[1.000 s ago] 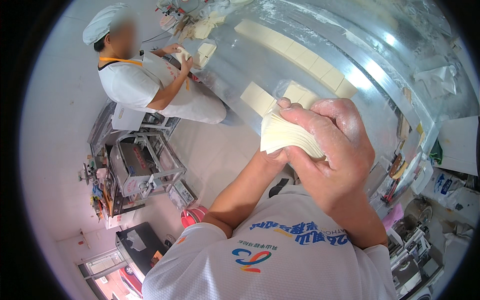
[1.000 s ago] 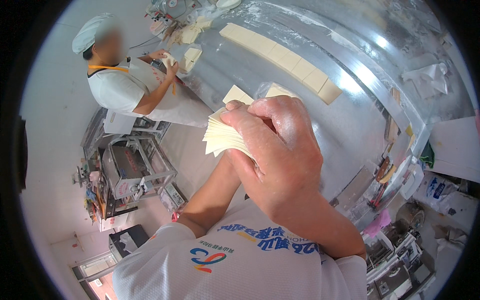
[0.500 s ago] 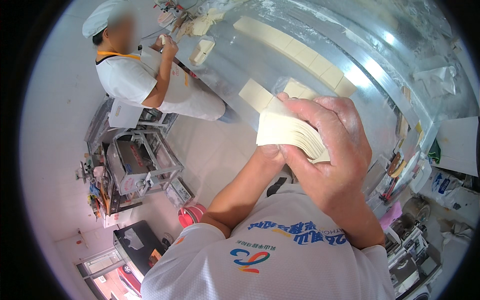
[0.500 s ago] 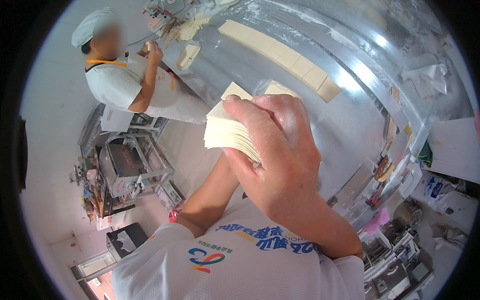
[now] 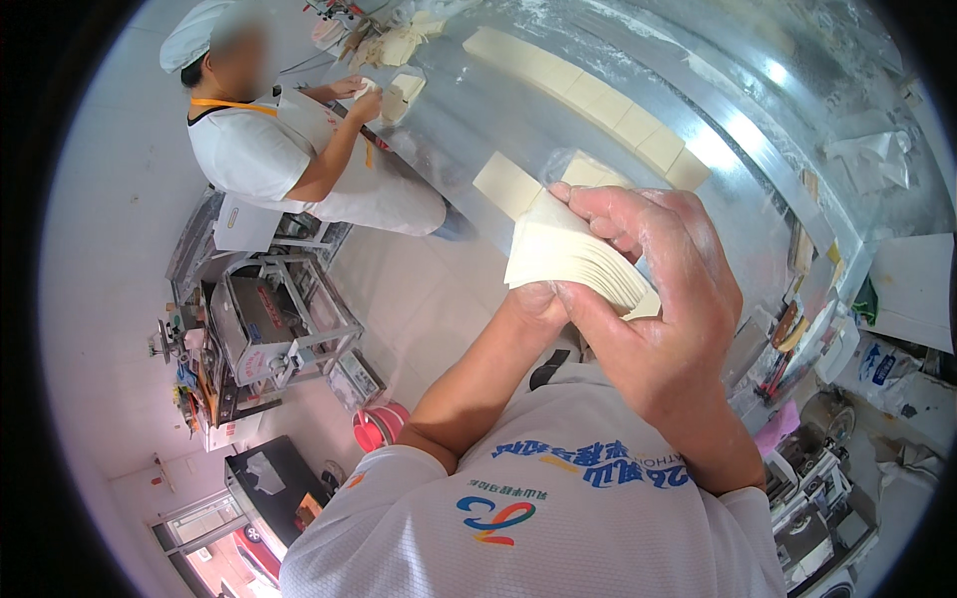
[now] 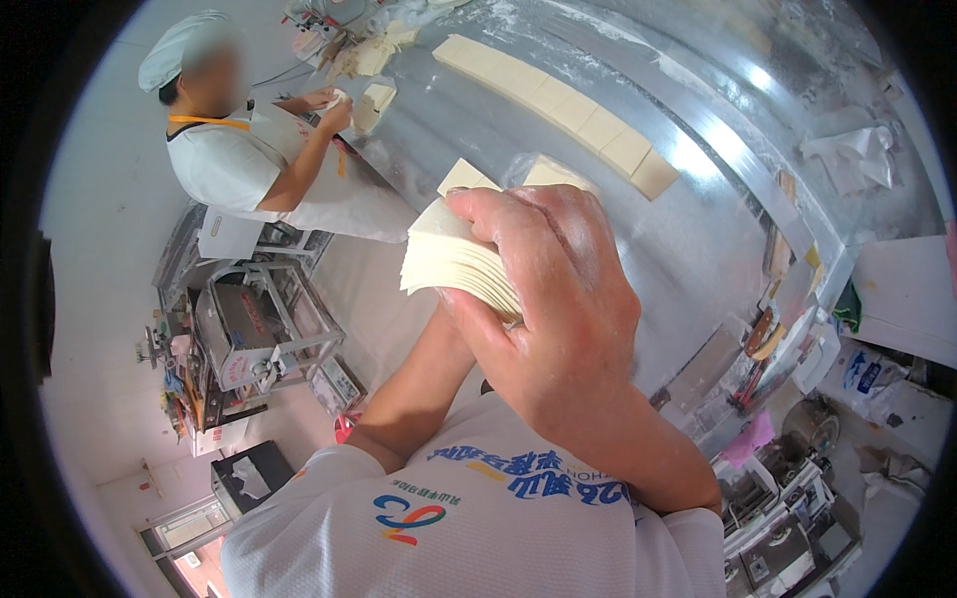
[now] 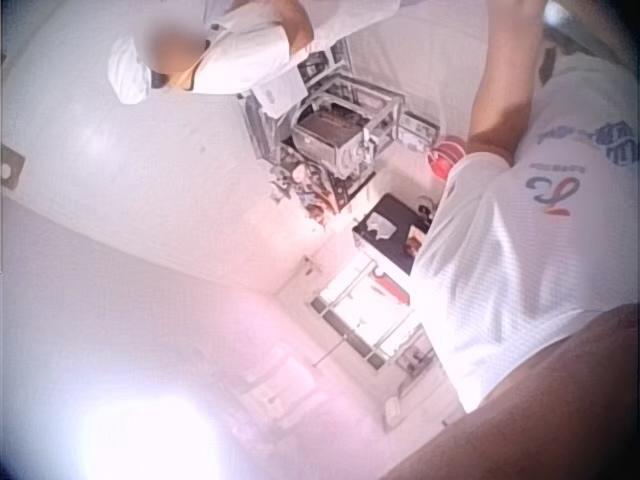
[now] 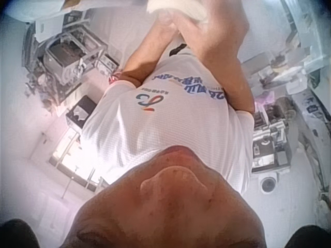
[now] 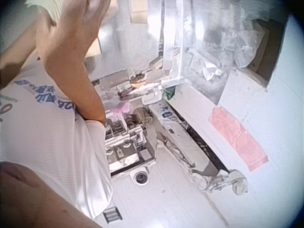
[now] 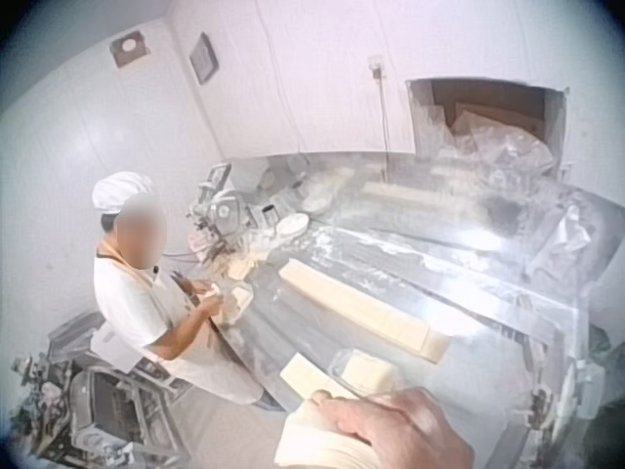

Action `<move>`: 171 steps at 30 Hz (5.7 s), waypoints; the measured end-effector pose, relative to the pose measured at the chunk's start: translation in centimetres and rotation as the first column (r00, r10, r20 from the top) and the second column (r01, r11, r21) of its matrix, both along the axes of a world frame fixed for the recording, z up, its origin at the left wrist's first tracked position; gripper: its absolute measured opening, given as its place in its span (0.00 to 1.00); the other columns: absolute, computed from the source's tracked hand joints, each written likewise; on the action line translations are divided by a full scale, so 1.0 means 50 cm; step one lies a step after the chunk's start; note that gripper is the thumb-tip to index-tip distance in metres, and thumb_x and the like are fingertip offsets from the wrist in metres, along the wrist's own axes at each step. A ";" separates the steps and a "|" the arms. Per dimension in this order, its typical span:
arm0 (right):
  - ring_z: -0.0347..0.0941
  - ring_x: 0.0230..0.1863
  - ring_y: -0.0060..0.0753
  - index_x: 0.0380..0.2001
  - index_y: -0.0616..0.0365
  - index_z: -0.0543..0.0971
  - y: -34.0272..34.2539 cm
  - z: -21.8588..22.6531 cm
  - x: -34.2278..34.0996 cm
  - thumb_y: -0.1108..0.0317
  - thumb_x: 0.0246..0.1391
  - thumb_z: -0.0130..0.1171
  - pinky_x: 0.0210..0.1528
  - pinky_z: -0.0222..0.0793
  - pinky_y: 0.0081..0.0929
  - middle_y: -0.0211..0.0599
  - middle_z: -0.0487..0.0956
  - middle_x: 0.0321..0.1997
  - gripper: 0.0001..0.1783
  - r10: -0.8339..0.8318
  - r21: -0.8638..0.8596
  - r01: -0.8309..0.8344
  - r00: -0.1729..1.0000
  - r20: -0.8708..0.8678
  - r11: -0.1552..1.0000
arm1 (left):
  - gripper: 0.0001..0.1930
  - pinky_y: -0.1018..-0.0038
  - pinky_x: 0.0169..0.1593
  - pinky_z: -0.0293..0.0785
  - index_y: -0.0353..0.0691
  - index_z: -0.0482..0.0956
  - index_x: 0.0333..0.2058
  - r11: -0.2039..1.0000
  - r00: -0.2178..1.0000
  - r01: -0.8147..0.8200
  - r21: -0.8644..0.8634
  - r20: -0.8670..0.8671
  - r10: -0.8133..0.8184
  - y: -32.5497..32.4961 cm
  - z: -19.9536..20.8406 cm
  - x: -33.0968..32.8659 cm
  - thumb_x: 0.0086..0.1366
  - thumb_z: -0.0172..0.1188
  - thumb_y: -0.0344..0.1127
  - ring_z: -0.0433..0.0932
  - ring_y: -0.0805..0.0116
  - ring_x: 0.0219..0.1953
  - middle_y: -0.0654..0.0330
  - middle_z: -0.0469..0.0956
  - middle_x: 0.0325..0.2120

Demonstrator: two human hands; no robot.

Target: The person uses a large knife to cut long strips of dough into squares, scrapes the work surface with a small tool, and then stacks the squares into piles, occasionally placing them under plastic sheets.

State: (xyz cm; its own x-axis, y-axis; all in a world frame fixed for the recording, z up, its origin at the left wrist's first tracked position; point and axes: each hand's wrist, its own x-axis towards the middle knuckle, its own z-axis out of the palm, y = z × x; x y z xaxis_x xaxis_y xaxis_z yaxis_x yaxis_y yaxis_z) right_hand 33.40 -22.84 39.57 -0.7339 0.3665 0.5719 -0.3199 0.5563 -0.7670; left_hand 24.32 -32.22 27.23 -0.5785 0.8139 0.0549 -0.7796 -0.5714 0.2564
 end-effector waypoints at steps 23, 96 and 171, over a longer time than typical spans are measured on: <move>0.80 0.45 0.25 0.52 0.70 0.83 0.061 -0.358 0.005 0.63 0.61 0.71 0.49 0.73 0.26 0.39 0.87 0.45 0.23 0.459 -0.725 0.303 0.610 0.646 0.618 | 0.26 0.65 0.68 0.72 0.35 0.67 0.68 0.764 0.985 0.102 -0.637 0.170 0.010 -0.134 -0.149 0.083 0.77 0.61 0.37 0.75 0.63 0.65 0.56 0.76 0.62; 0.78 0.55 0.31 0.55 0.64 0.81 0.270 -0.734 -0.503 0.69 0.69 0.61 0.60 0.73 0.31 0.39 0.80 0.56 0.15 0.368 -0.373 -0.104 0.538 0.758 0.922 | 0.14 0.60 0.35 0.81 0.28 0.74 0.40 -0.134 0.723 -0.668 -0.732 -0.596 -0.350 0.051 -0.482 -0.346 0.69 0.66 0.34 0.86 0.50 0.29 0.45 0.83 0.29; 0.78 0.51 0.50 0.50 0.59 0.84 -0.005 -0.456 -0.311 0.79 0.49 0.67 0.51 0.76 0.42 0.42 0.81 0.47 0.21 -0.116 0.271 -0.025 0.863 0.492 0.962 | 0.29 0.67 0.64 0.71 0.37 0.70 0.67 0.905 0.940 0.011 -0.425 0.313 0.135 -0.026 -0.316 -0.220 0.83 0.44 0.54 0.77 0.66 0.58 0.59 0.78 0.57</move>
State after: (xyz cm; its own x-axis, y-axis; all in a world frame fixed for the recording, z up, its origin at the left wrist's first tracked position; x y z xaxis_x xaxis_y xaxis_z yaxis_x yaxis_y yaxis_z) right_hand 17.83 -23.09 16.75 -0.9312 0.2974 0.2108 0.0979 0.7610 -0.6413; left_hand 13.34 -33.51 11.45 -0.5532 0.6805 -0.4805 -0.8267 -0.5194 0.2163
